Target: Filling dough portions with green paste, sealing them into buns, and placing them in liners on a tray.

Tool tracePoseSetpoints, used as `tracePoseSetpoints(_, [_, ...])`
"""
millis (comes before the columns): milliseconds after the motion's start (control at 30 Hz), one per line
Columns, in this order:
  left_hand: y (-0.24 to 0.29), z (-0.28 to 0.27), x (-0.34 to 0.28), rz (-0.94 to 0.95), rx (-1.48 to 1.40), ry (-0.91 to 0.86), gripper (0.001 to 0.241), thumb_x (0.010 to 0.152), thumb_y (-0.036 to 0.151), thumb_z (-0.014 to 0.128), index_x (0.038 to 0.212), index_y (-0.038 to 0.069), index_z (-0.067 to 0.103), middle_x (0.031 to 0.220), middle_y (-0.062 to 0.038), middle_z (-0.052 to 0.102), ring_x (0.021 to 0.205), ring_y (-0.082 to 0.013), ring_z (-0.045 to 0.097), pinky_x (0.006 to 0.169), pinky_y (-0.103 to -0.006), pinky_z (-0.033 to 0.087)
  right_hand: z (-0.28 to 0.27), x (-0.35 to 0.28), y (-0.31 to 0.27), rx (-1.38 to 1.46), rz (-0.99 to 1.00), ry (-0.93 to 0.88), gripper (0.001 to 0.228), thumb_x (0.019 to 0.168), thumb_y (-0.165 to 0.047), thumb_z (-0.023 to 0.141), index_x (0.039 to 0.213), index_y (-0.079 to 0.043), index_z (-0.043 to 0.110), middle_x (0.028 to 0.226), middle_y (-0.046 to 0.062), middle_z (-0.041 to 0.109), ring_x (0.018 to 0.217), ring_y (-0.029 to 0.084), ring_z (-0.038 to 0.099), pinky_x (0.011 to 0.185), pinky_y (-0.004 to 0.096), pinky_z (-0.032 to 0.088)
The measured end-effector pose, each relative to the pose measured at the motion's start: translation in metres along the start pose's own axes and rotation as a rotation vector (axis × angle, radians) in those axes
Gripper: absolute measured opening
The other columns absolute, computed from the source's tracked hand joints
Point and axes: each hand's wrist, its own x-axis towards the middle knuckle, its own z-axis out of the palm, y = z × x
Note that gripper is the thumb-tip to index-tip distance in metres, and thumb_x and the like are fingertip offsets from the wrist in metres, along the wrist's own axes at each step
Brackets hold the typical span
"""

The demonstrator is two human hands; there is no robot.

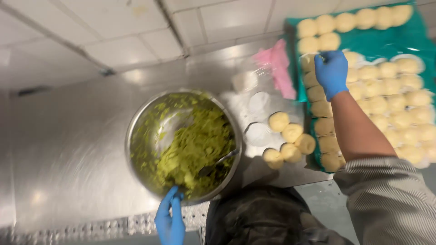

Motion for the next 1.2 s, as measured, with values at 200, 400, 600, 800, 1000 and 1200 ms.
tracePoseSetpoints(200, [-0.045,0.001,0.014,0.184,0.120,-0.015,0.036,0.094,0.010,0.056,0.126,-0.001,0.068,0.108,-0.021,0.080,0.105,-0.0275,0.078,0.100,-0.0416,0.060,0.001,0.063,0.100,0.085,0.229,-0.201,0.047,0.094,-0.018,0.071,0.130,0.012,0.066,0.117,0.028,0.069,0.095,0.037,0.066,0.084,0.044,0.053])
tracePoseSetpoints(400, [-0.264,-0.007,0.123,-0.229,0.027,-0.136,0.047,0.088,0.012,0.064,0.133,-0.001,0.063,0.142,-0.023,0.062,0.130,-0.0336,0.062,0.115,-0.0451,0.044,0.077,0.114,0.189,0.023,0.328,-0.380,0.047,0.097,-0.030,0.066,0.117,0.013,0.067,0.111,0.028,0.071,0.092,0.041,0.066,0.082,0.045,0.053])
tracePoseSetpoints(600, [-0.181,0.002,0.043,-0.153,0.014,-0.099,0.047,0.089,0.013,0.065,0.135,0.005,0.068,0.125,-0.019,0.076,0.116,-0.0290,0.072,0.110,-0.0419,0.048,0.084,0.113,0.164,0.333,0.689,-0.338,0.057,0.084,-0.035,0.085,0.118,0.007,0.067,0.105,0.018,0.072,0.089,0.025,0.071,0.077,0.035,0.060])
tracePoseSetpoints(800, [0.028,0.073,-0.060,0.143,-0.016,0.165,0.034,0.090,0.001,0.060,0.122,-0.002,0.071,0.102,-0.021,0.081,0.097,-0.0262,0.079,0.093,-0.0387,0.063,0.034,0.089,0.115,0.522,0.572,-0.096,0.046,0.086,-0.022,0.083,0.119,0.001,0.062,0.105,0.011,0.068,0.088,0.017,0.064,0.076,0.030,0.059])
tracePoseSetpoints(1000, [0.138,0.119,-0.049,0.396,0.083,-0.093,0.040,0.086,0.003,0.062,0.125,0.002,0.067,0.116,-0.013,0.078,0.104,-0.0239,0.078,0.092,-0.0364,0.062,-0.096,0.046,-0.039,0.822,0.442,-0.295,0.031,0.097,-0.017,0.071,0.123,-0.002,0.062,0.107,0.005,0.065,0.090,0.010,0.059,0.081,0.022,0.053])
tracePoseSetpoints(1200, [0.197,0.166,-0.029,1.107,0.252,-0.272,0.060,0.096,0.019,0.063,0.150,0.002,0.043,0.153,-0.025,0.045,0.138,-0.0484,0.045,0.113,-0.0554,0.038,-0.178,-0.049,-0.226,1.211,0.787,-0.782,0.038,0.087,-0.005,0.063,0.123,0.004,0.069,0.114,0.022,0.071,0.100,0.030,0.066,0.092,0.043,0.053])
